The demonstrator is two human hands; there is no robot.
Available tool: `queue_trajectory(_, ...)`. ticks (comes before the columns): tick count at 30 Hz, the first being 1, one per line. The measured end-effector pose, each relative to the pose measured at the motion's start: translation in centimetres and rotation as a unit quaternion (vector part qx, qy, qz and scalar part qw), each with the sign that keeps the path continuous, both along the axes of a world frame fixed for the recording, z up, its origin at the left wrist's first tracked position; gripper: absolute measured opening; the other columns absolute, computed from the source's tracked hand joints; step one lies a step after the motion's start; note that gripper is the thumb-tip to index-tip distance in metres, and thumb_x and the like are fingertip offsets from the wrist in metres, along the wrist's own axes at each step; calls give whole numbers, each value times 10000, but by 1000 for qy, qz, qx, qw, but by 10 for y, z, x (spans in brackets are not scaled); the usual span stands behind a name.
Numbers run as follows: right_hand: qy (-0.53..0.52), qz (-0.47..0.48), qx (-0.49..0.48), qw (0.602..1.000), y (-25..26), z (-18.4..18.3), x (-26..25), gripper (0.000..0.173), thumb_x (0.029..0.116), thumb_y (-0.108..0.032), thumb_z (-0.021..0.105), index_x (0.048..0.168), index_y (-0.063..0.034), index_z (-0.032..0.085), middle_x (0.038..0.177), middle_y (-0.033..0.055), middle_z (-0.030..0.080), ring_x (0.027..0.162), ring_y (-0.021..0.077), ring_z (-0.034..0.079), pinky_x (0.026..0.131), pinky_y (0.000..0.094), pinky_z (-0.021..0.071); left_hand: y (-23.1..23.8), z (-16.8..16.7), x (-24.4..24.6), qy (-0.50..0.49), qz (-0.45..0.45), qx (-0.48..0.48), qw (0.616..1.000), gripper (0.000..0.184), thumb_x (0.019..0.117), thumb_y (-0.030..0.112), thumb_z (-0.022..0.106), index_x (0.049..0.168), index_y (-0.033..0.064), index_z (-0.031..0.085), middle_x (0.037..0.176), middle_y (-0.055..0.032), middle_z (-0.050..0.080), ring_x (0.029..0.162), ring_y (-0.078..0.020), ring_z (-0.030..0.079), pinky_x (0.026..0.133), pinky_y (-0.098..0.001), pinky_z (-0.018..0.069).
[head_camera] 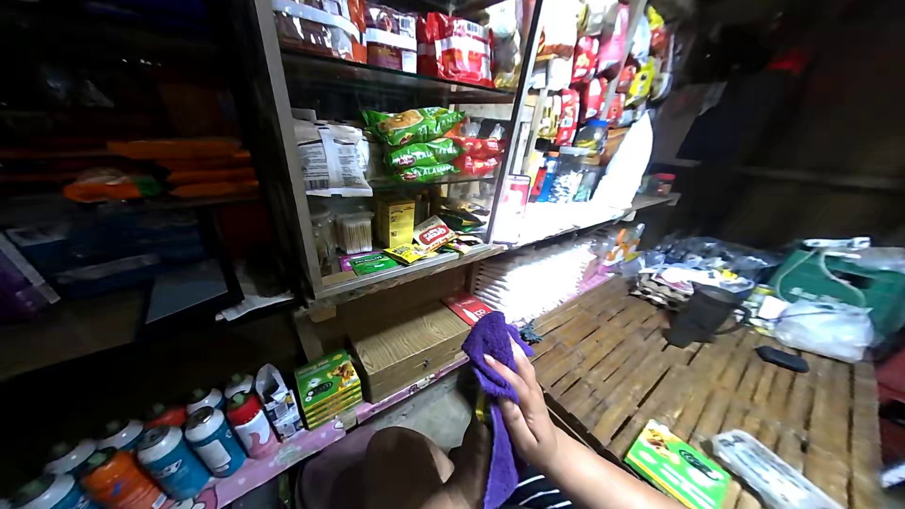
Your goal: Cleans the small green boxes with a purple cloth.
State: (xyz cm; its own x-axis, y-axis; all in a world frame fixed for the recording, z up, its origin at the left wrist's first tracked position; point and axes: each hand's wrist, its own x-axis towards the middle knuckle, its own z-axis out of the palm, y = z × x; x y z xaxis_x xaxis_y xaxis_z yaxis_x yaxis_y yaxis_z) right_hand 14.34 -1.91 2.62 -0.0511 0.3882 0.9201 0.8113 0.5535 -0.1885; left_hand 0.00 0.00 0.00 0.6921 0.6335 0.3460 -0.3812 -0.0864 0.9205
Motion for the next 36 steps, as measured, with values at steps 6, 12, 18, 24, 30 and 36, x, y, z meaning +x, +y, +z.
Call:
queue_trajectory(6,109,-21,-38,993,27,-10,34,609,1107,-441,281,1435,6,532,1500,271,478,1450,258,419,1227,403,290,3,-36,22,-102,14,-32,994,1052,888,797,396,1430,-103,352,1302,-46,622,1218,6,570,1069,-256,470)
queue_trajectory(12,206,-41,-89,974,27,-35,38,652,1104,-347,334,1488,179,315,1545,352,353,1487,246,362,1240,330,263,4,-37,21,-142,34,-61,987,944,878,783,440,1374,-20,446,1222,19,665,1172,9,601,1035,-251,498)
queue_trajectory(18,165,-28,-140,976,6,-78,11,720,1102,-472,277,1571,73,247,1611,314,267,1531,241,282,1260,373,231,17,-20,19,-231,87,-86,965,770,851,794,468,1292,172,574,1126,84,717,1096,-15,657,974,-288,552)
queue_trajectory(24,-6,23,-59,998,5,-89,-3,518,1103,-485,206,1563,-309,363,1700,9,195,1571,186,155,1282,451,171,30,-4,19,-250,118,-143,950,902,818,823,480,1355,98,480,1175,39,693,1134,-41,645,994,-291,541)
queue_trajectory(30,-60,33,-91,993,8,-48,-1,458,1097,-443,311,1484,-269,481,1629,96,349,1545,230,253,1266,479,208,30,-2,21,-184,87,-145,968,821,1031,649,212,1415,-52,401,1319,-71,594,1246,-41,552,1068,-243,456)
queue_trajectory(36,5,-18,-158,987,31,-25,28,629,1078,-532,302,1480,-106,530,1552,304,394,1486,391,352,1221,545,285,21,-10,26,-121,62,-189,972,1010,934,801,255,1530,-15,226,1439,-92,530,1296,-85,543,1080,-305,480)
